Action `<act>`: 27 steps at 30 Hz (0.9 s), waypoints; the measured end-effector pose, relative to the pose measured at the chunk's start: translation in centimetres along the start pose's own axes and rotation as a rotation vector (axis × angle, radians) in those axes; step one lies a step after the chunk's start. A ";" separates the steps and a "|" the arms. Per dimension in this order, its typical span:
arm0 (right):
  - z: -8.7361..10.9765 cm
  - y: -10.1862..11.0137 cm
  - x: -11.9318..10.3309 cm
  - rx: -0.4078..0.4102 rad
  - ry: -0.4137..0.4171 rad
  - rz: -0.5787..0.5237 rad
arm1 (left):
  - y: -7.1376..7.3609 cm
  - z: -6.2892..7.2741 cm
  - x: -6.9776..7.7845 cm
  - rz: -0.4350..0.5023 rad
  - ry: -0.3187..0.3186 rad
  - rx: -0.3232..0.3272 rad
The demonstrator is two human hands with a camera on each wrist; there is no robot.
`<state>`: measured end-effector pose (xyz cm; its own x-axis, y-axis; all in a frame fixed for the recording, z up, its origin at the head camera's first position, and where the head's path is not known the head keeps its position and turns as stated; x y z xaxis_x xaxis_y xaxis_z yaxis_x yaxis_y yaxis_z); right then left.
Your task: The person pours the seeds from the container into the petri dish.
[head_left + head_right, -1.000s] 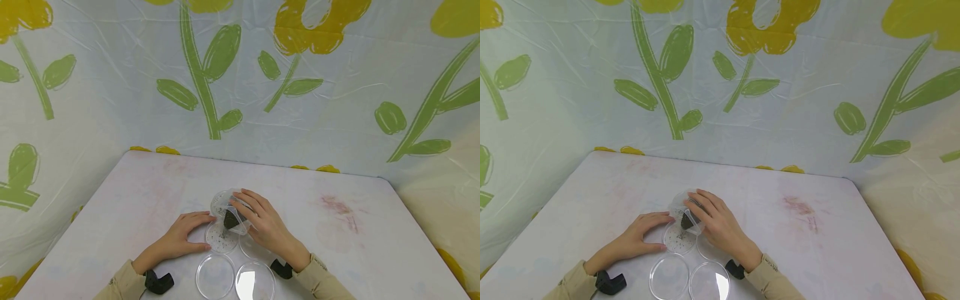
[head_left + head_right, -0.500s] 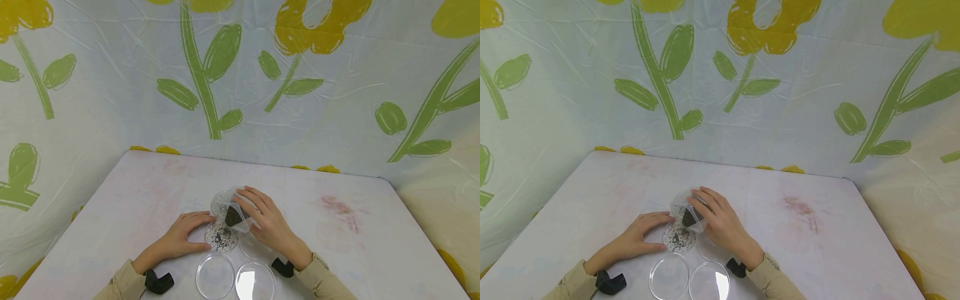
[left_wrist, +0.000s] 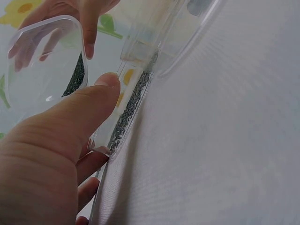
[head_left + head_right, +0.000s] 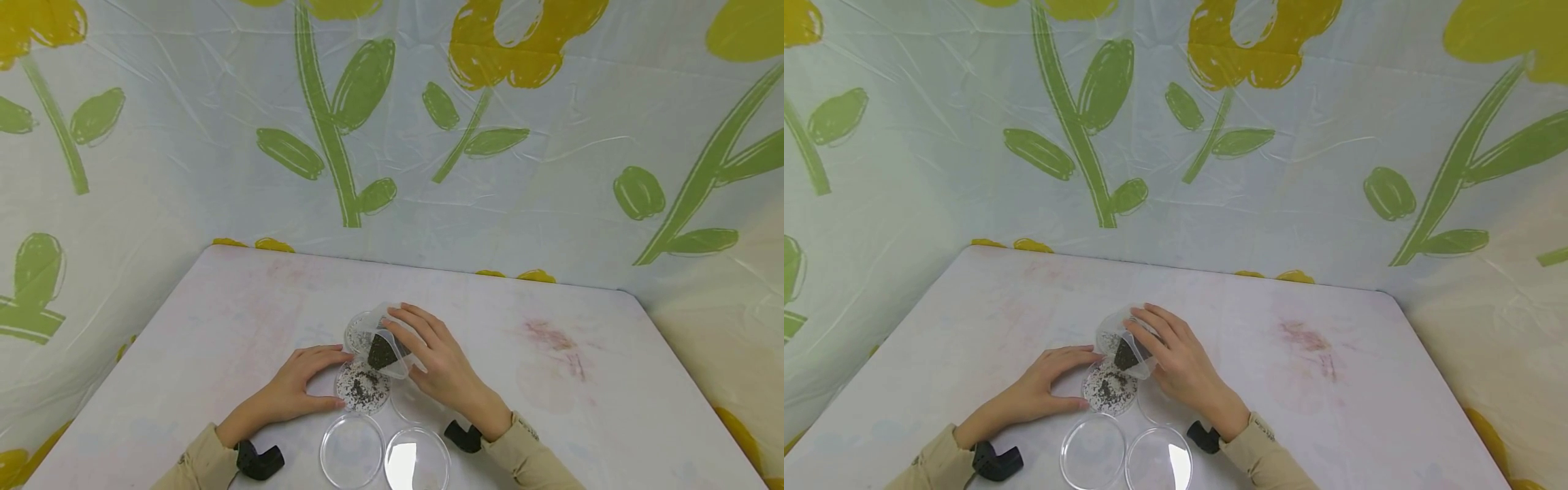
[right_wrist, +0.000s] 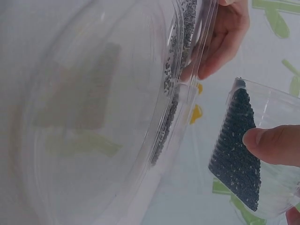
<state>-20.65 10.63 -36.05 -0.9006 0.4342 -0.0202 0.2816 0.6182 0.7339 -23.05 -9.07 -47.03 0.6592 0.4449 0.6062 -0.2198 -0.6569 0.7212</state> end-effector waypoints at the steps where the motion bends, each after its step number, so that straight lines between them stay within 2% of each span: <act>1: 0.0 0.0 0.0 -0.001 -0.001 0.000 | 0.0 0.0 0.0 0.000 0.000 0.000; 27: 0.2 -0.5 -0.1 -0.044 0.003 0.030 | -0.1 0.0 -0.3 0.001 0.020 -0.014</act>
<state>-20.67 10.40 -36.53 -0.8928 0.4504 0.0044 0.2940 0.5755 0.7631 -23.22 -9.18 -47.34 0.6447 0.4566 0.6131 -0.2307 -0.6484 0.7255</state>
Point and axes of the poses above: each hand's wrist, its own z-axis away from the middle knuckle, its own y-axis out of the back of the hand, x = y × z, the point moved 8 cm from there along -z, towards the middle knuckle, and after that the axes turned 3 degrees about -x, right-handed, at the moved point
